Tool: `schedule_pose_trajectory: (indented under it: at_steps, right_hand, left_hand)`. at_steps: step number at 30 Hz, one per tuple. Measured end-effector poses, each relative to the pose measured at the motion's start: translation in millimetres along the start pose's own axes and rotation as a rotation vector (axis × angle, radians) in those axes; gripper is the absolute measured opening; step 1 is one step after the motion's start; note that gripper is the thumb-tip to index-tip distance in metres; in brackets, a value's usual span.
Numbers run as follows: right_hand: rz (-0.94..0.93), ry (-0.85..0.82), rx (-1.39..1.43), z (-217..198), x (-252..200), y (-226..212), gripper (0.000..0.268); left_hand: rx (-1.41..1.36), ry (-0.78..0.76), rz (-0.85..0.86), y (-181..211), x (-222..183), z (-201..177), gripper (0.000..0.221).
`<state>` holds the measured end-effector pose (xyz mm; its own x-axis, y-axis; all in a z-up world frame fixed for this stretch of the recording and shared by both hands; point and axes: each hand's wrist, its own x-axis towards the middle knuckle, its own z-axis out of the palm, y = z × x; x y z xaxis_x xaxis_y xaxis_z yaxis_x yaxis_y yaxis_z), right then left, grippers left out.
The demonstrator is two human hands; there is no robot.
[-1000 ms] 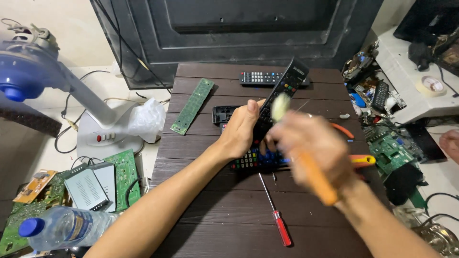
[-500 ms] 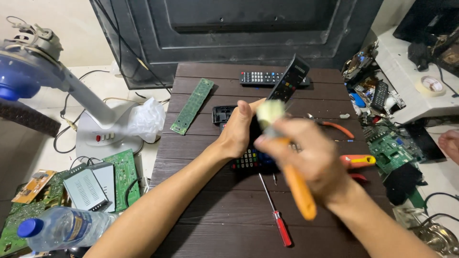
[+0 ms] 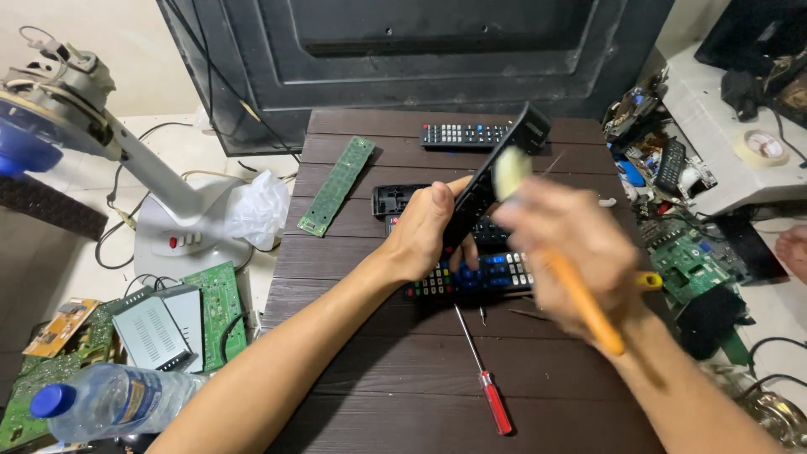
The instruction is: Disassembling, cleaning the internal components with a brush, and reassembling a television remote control.
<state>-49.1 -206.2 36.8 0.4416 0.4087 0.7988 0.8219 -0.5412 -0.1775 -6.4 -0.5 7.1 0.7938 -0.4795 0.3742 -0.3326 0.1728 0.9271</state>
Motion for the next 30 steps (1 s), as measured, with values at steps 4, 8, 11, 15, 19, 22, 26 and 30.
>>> schedule_pose_trajectory:
  at_steps: [4, 8, 11, 15, 19, 22, 26, 30]
  right_hand:
    - [-0.064, -0.328, 0.364, 0.5, 5.6, -23.7, 0.024]
    - [0.011, -0.181, 0.244, -1.1, 7.0, -20.4, 0.025]
    - [0.159, 0.079, 0.020, -4.3, 6.7, -15.4, 0.021]
    - [0.138, 0.033, 0.023, -3.6, 2.5, -17.0, 0.025]
    - [0.226, 0.001, 0.135, -5.5, 2.2, -19.7, 0.021]
    - [0.320, 0.050, 0.082, -11.5, -3.3, -9.9, 0.022]
    - [0.423, 0.129, 0.179, -9.8, -8.9, 3.4, 0.019]
    - [0.475, 0.115, 0.106, -1.0, -14.2, 15.2, 0.018]
  left_hand:
    - [-0.043, 0.035, 0.032, -8.0, 1.6, -2.0, 0.107]
    - [0.209, 0.075, 0.161, 0.1, 1.3, -0.2, 0.085]
    - [-0.083, 0.068, 0.024, -2.0, 2.0, -1.4, 0.082]
    - [-0.053, 0.151, 0.010, 1.4, 1.6, 1.1, 0.042]
    - [0.365, 0.271, 0.122, 13.2, 1.1, 0.7, 0.026]
    - [0.685, 0.416, 0.157, 23.4, 3.9, 5.1, 0.039]
    - [1.025, 0.456, 0.208, -0.4, 7.0, -4.2, 0.055]
    - [1.356, 0.535, 0.136, -20.0, 6.6, -14.0, 0.082]
